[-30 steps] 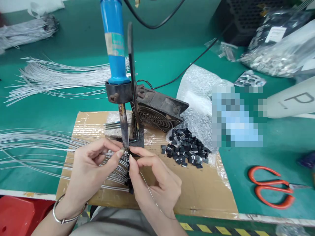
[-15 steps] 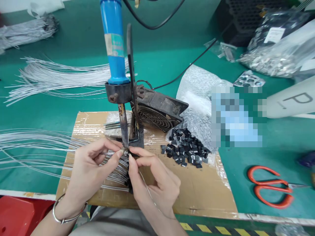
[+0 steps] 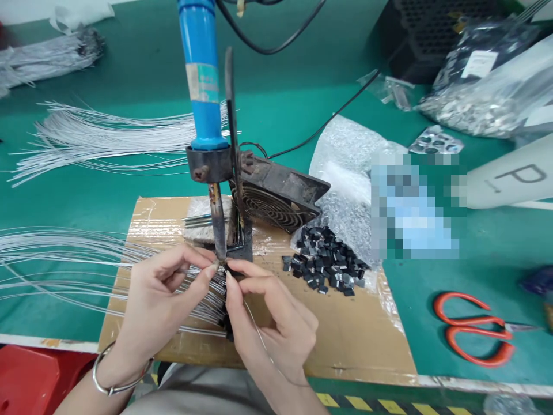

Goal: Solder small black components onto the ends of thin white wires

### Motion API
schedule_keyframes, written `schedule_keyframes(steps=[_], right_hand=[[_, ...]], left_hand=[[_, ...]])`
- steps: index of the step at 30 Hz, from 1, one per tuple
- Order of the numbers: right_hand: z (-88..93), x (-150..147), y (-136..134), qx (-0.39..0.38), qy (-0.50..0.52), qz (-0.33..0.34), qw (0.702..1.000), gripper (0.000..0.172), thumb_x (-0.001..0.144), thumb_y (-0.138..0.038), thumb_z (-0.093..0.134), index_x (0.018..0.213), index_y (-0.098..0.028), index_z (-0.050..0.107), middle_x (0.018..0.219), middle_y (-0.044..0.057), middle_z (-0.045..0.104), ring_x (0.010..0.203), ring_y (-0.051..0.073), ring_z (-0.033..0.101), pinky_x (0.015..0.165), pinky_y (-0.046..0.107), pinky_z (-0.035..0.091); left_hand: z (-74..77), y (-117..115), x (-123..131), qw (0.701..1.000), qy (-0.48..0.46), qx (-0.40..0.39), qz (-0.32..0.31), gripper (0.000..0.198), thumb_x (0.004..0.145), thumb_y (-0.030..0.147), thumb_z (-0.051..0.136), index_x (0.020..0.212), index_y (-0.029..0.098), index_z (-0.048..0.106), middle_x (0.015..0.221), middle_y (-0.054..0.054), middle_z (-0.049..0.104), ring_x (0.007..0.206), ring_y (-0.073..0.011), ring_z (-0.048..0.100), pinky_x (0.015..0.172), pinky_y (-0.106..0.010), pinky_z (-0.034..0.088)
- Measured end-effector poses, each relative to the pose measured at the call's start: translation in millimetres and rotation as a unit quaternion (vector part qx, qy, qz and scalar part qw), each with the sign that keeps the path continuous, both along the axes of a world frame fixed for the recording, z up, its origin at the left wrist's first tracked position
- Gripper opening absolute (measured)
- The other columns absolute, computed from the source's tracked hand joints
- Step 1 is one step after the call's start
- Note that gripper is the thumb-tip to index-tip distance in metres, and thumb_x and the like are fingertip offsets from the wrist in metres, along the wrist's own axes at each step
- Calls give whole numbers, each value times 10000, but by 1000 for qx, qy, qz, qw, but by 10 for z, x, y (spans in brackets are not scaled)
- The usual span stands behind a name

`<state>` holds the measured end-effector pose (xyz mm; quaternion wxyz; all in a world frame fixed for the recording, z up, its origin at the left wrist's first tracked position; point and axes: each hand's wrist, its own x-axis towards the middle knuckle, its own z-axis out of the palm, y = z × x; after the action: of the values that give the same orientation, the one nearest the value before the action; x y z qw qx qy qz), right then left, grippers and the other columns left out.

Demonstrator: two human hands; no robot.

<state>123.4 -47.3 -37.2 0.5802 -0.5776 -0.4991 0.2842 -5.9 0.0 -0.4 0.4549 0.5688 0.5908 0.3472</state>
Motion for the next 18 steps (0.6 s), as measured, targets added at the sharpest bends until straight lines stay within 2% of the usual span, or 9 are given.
schedule_keyframes(steps=[9, 18], right_hand=[[-10, 3, 5, -2, -11, 3, 1000, 201, 816, -56, 724, 826, -254, 690, 976, 21, 791, 890, 221, 765, 822, 350, 601], [4, -5, 16, -1, -13, -2, 1000, 190, 825, -64, 720, 806, -248, 675, 951, 24, 791, 865, 209, 764, 793, 338, 602]], left_hand=[[15, -2, 7, 1000, -21, 7, 5, 126, 789, 91, 644, 687, 163, 660, 749, -22, 733, 694, -129, 655, 603, -211, 474], [10, 8, 9, 1000, -9, 12, 2, 118, 793, 92, 643, 696, 156, 664, 755, -25, 732, 679, -124, 641, 572, -208, 450]])
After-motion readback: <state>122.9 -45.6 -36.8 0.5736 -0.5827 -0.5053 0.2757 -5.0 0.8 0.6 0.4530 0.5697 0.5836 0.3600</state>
